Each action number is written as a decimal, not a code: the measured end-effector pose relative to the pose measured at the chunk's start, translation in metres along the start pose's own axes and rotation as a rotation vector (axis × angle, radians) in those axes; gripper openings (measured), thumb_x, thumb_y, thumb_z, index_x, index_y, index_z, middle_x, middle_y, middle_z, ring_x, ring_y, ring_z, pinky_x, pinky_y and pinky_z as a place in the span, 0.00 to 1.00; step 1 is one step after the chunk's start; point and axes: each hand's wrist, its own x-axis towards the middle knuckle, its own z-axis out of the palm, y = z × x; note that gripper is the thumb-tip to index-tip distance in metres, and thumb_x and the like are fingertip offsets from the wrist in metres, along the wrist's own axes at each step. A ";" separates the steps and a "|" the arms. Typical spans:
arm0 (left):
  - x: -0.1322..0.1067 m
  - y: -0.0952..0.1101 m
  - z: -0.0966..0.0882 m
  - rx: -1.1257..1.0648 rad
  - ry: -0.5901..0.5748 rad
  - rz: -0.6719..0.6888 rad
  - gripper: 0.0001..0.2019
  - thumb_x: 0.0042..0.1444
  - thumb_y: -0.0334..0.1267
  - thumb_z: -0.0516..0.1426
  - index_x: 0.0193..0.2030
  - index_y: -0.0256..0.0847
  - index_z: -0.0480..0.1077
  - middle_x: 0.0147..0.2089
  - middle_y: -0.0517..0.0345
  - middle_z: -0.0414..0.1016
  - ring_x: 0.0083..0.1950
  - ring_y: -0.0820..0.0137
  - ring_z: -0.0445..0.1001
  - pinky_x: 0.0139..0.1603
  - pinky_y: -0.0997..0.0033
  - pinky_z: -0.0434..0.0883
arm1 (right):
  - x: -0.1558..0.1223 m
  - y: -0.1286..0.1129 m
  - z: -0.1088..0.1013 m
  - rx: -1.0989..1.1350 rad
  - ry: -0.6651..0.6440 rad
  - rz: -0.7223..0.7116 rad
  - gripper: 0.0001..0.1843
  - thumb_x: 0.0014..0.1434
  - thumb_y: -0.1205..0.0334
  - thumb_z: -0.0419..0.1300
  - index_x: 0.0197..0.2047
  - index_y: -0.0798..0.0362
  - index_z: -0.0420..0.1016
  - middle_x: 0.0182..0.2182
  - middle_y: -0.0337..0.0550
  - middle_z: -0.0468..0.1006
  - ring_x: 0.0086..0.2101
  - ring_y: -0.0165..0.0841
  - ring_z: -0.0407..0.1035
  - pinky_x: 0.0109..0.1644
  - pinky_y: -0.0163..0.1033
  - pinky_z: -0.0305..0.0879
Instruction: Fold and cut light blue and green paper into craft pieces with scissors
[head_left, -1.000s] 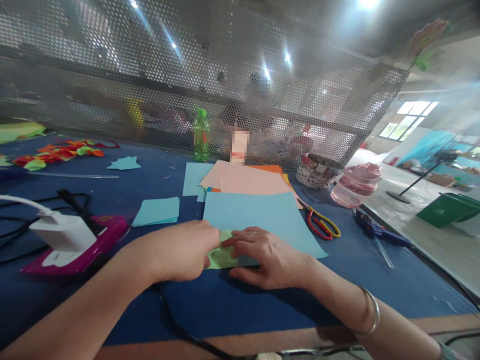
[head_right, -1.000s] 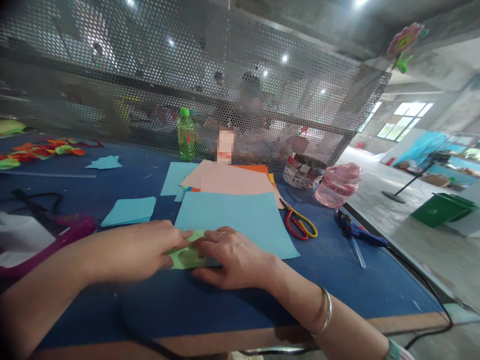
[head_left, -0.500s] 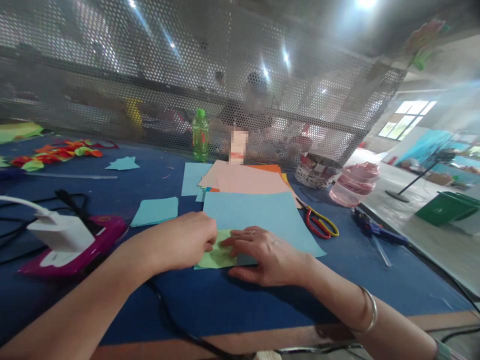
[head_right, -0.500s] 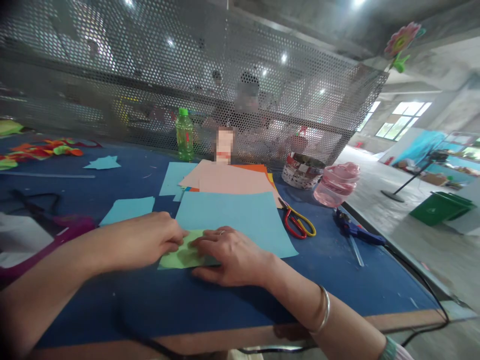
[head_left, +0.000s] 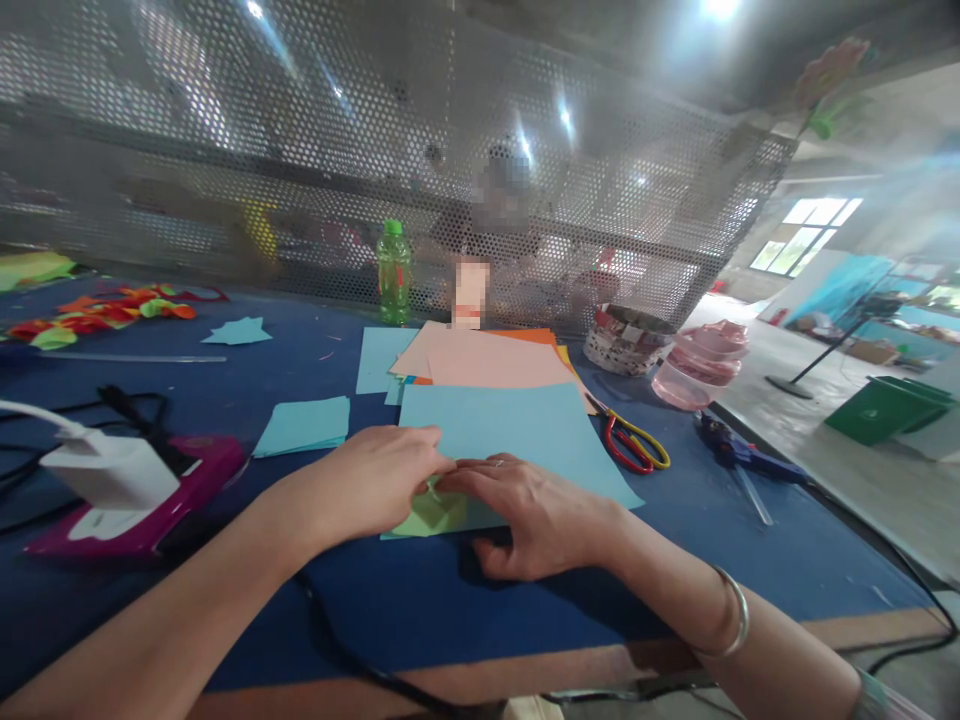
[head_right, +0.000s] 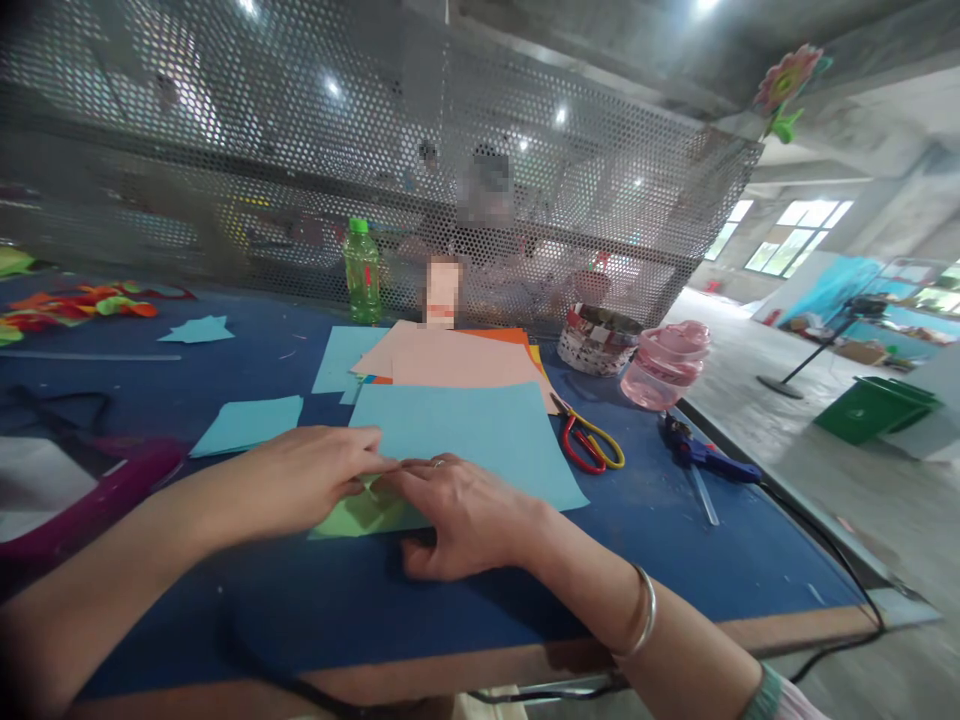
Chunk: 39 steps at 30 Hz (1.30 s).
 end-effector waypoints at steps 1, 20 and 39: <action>0.000 -0.001 0.001 0.017 -0.007 0.024 0.13 0.56 0.31 0.49 0.36 0.48 0.75 0.35 0.54 0.72 0.34 0.65 0.71 0.32 0.67 0.62 | 0.000 0.000 0.000 0.007 -0.002 0.002 0.34 0.49 0.67 0.58 0.60 0.54 0.57 0.52 0.52 0.72 0.52 0.42 0.67 0.55 0.48 0.62; 0.002 -0.003 -0.002 0.033 -0.064 0.017 0.12 0.53 0.32 0.52 0.42 0.48 0.73 0.37 0.55 0.67 0.37 0.64 0.71 0.32 0.67 0.61 | -0.002 -0.005 -0.010 -0.015 -0.057 0.069 0.34 0.49 0.73 0.57 0.61 0.52 0.59 0.52 0.51 0.71 0.49 0.40 0.68 0.51 0.45 0.66; 0.000 0.004 -0.008 0.045 -0.088 -0.028 0.18 0.52 0.32 0.56 0.49 0.51 0.73 0.40 0.56 0.69 0.41 0.63 0.73 0.36 0.70 0.64 | -0.001 -0.013 -0.023 -0.140 -0.216 0.232 0.34 0.51 0.73 0.55 0.62 0.52 0.59 0.48 0.48 0.73 0.47 0.39 0.69 0.47 0.41 0.65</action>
